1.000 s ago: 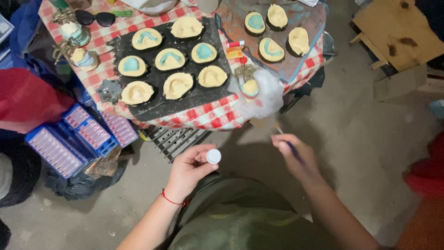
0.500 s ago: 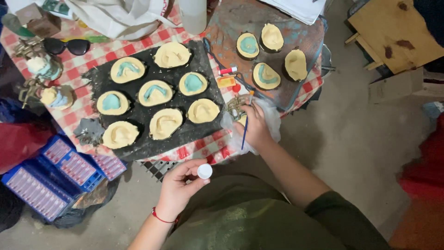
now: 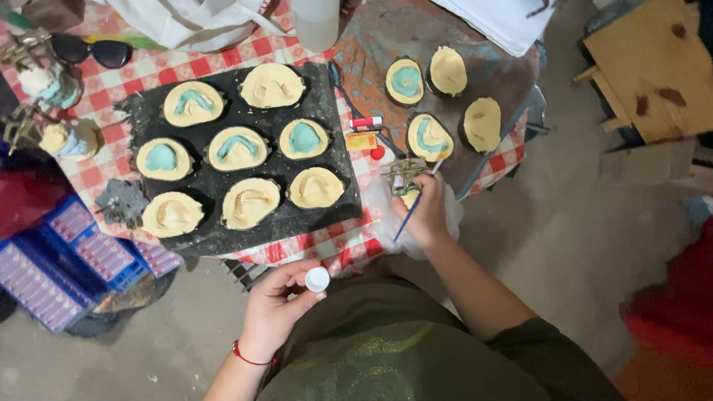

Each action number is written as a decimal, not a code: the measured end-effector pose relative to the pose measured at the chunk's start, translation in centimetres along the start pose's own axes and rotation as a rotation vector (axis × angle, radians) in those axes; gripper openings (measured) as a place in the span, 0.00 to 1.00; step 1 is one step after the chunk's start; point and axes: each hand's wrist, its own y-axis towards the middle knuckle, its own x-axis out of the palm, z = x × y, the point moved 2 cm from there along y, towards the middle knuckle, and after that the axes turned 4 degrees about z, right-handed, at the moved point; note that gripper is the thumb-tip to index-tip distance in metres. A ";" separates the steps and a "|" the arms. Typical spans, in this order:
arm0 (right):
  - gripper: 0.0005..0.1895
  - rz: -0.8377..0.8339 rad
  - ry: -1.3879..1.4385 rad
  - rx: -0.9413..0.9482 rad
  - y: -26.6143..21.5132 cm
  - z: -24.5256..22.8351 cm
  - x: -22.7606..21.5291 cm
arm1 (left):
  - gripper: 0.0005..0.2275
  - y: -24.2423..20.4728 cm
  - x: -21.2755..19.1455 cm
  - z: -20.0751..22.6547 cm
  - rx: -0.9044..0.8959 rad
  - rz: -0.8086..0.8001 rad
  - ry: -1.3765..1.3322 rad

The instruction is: The person pours a liquid from a white bottle into a small cap and uses a brush to apply the liquid to the interior of several yellow molds arranged on a black tray. The person moves between tables to retrieve the brush and return to the painting task.

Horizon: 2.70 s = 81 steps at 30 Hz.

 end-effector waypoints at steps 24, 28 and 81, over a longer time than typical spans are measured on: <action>0.09 -0.587 0.817 -0.060 5.5 -5.7 -10.8 | 0.22 0.4 12.2 -2.0 -0.030 0.538 -0.295; 0.12 -0.648 1.003 -0.058 4.4 -9.4 -10.5 | 0.23 0.9 11.4 -2.8 -0.001 0.539 -0.317; 0.03 -0.908 0.376 -0.472 10.1 -17.7 8.4 | 0.20 0.2 7.4 -7.2 -0.141 0.433 -0.295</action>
